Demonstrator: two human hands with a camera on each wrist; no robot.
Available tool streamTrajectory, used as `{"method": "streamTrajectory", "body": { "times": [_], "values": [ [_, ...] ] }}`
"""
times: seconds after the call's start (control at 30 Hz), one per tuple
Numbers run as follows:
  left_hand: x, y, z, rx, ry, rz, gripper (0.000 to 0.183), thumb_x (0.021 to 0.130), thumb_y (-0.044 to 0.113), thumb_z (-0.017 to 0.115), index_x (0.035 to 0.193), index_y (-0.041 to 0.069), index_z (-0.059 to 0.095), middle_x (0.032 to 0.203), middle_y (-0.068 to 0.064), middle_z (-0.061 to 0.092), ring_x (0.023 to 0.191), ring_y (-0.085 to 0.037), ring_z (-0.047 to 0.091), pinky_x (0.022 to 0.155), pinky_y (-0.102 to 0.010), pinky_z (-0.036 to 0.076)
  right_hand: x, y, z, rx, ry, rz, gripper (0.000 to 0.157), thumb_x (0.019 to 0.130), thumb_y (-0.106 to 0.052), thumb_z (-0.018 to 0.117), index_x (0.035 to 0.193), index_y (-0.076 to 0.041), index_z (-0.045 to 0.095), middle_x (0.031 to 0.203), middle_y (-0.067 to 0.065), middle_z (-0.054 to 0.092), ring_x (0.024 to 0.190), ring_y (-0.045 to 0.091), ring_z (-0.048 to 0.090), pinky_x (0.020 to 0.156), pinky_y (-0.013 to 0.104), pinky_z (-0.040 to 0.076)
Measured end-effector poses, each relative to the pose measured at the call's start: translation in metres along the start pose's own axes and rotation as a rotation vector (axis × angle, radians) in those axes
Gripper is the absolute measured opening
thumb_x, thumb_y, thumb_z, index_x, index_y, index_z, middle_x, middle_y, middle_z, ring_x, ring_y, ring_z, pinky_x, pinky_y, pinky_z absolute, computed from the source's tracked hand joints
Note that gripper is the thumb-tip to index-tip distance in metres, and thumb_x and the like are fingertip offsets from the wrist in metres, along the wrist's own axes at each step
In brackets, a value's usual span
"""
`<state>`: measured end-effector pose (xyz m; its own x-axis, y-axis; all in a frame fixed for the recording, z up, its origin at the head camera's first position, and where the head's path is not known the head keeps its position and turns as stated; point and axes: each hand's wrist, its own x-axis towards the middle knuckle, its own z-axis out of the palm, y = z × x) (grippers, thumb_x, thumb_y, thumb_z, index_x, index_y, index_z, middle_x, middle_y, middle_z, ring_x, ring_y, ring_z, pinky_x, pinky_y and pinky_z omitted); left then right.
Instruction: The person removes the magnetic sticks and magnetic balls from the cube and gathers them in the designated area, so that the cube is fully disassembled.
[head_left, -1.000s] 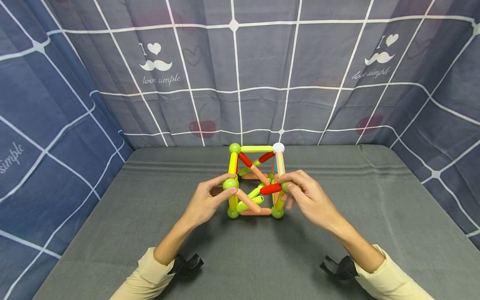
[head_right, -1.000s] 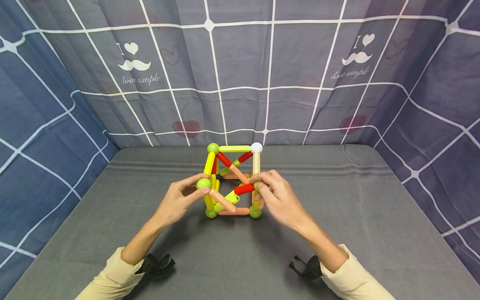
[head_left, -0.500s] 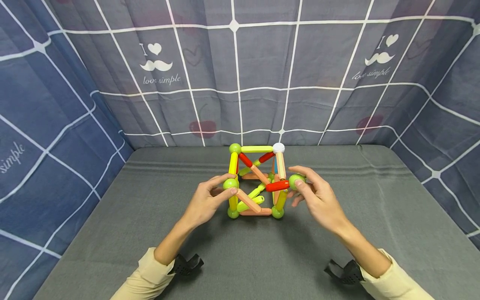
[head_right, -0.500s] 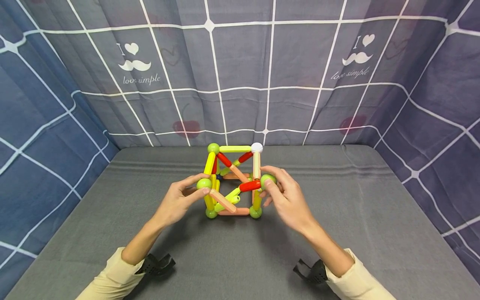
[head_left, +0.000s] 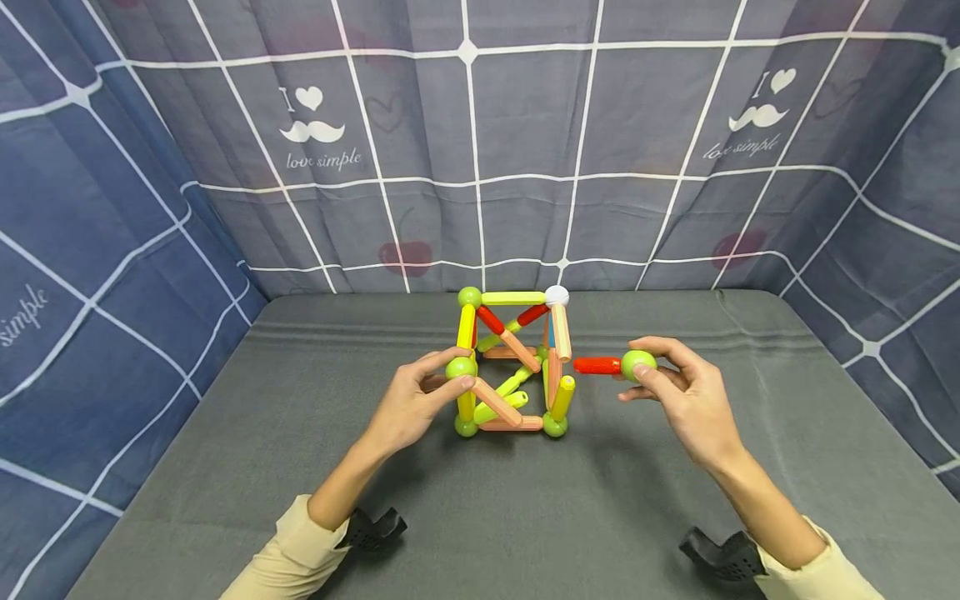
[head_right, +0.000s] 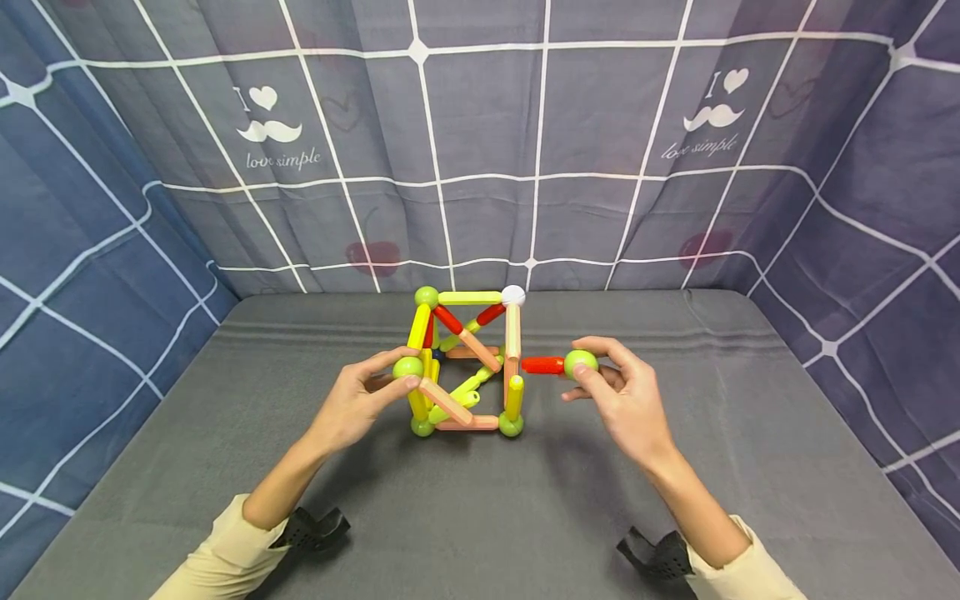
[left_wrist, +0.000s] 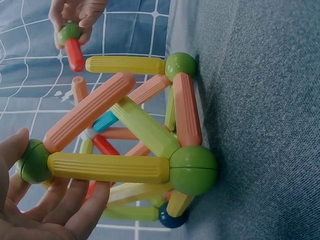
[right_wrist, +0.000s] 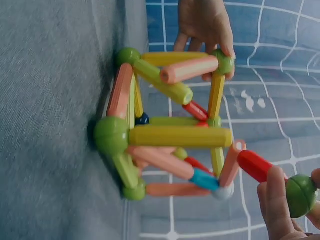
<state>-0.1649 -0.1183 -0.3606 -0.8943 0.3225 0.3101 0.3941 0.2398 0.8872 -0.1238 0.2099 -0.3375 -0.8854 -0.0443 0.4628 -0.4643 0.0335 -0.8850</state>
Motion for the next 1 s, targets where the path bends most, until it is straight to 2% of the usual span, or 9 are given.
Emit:
{"method": "streamTrajectory", "body": {
  "times": [0.17, 0.4, 0.57, 0.67, 0.8, 1.0],
  "values": [
    [0.0, 0.001, 0.0, -0.01, 0.0, 0.002, 0.037, 0.093, 0.015, 0.071, 0.129, 0.008, 0.064, 0.119, -0.009, 0.064, 0.093, -0.022, 0.068, 0.081, -0.03, 0.052, -0.001, 0.01, -0.014, -0.027, 0.008, 0.071, 0.02, 0.095, 0.006, 0.06, 0.115, 0.007, 0.061, 0.098, 0.012, 0.064, 0.069, 0.022, 0.07, 0.071, 0.033, 0.056],
    [0.0, 0.0, 0.0, -0.005, -0.004, -0.005, 0.04, 0.093, 0.016, 0.071, 0.13, 0.005, 0.063, 0.119, -0.011, 0.064, 0.096, -0.022, 0.068, 0.085, -0.033, 0.052, 0.001, 0.032, -0.028, -0.167, -0.084, 0.271, 0.034, 0.097, -0.002, 0.061, 0.126, 0.011, 0.051, 0.114, 0.022, 0.049, 0.085, 0.013, 0.069, 0.076, 0.037, 0.057],
    [-0.001, -0.001, 0.0, -0.013, -0.009, -0.006, 0.04, 0.093, 0.015, 0.071, 0.131, 0.005, 0.063, 0.118, -0.011, 0.064, 0.094, -0.022, 0.068, 0.084, -0.032, 0.052, 0.001, 0.043, -0.036, -0.312, -0.135, 0.353, 0.042, 0.096, -0.005, 0.062, 0.132, 0.011, 0.049, 0.12, 0.026, 0.052, 0.086, 0.024, 0.07, 0.077, 0.035, 0.056],
    [-0.001, 0.0, 0.0, -0.024, -0.013, -0.006, 0.04, 0.093, 0.015, 0.071, 0.131, 0.006, 0.063, 0.118, -0.01, 0.064, 0.093, -0.022, 0.068, 0.081, -0.03, 0.052, -0.001, 0.046, -0.039, -0.446, -0.169, 0.358, 0.043, 0.093, -0.007, 0.066, 0.13, 0.01, 0.053, 0.111, 0.023, 0.06, 0.076, 0.027, 0.069, 0.068, 0.028, 0.054],
    [0.0, 0.0, 0.0, -0.024, -0.015, -0.003, 0.038, 0.093, 0.015, 0.071, 0.13, 0.008, 0.064, 0.119, -0.008, 0.064, 0.094, -0.021, 0.068, 0.083, -0.032, 0.052, -0.006, 0.048, -0.042, -0.58, -0.243, 0.32, 0.038, 0.089, -0.009, 0.072, 0.122, 0.008, 0.062, 0.103, 0.015, 0.062, 0.067, 0.021, 0.065, 0.058, 0.028, 0.05],
    [0.0, -0.002, 0.0, -0.019, -0.012, -0.003, 0.039, 0.093, 0.014, 0.071, 0.13, 0.006, 0.063, 0.117, -0.009, 0.064, 0.094, -0.021, 0.068, 0.085, -0.034, 0.052, -0.01, 0.049, -0.041, -0.666, -0.382, 0.264, 0.03, 0.084, -0.012, 0.076, 0.11, 0.002, 0.07, 0.092, 0.006, 0.059, 0.062, 0.012, 0.058, 0.056, 0.027, 0.048]
  ]
}}
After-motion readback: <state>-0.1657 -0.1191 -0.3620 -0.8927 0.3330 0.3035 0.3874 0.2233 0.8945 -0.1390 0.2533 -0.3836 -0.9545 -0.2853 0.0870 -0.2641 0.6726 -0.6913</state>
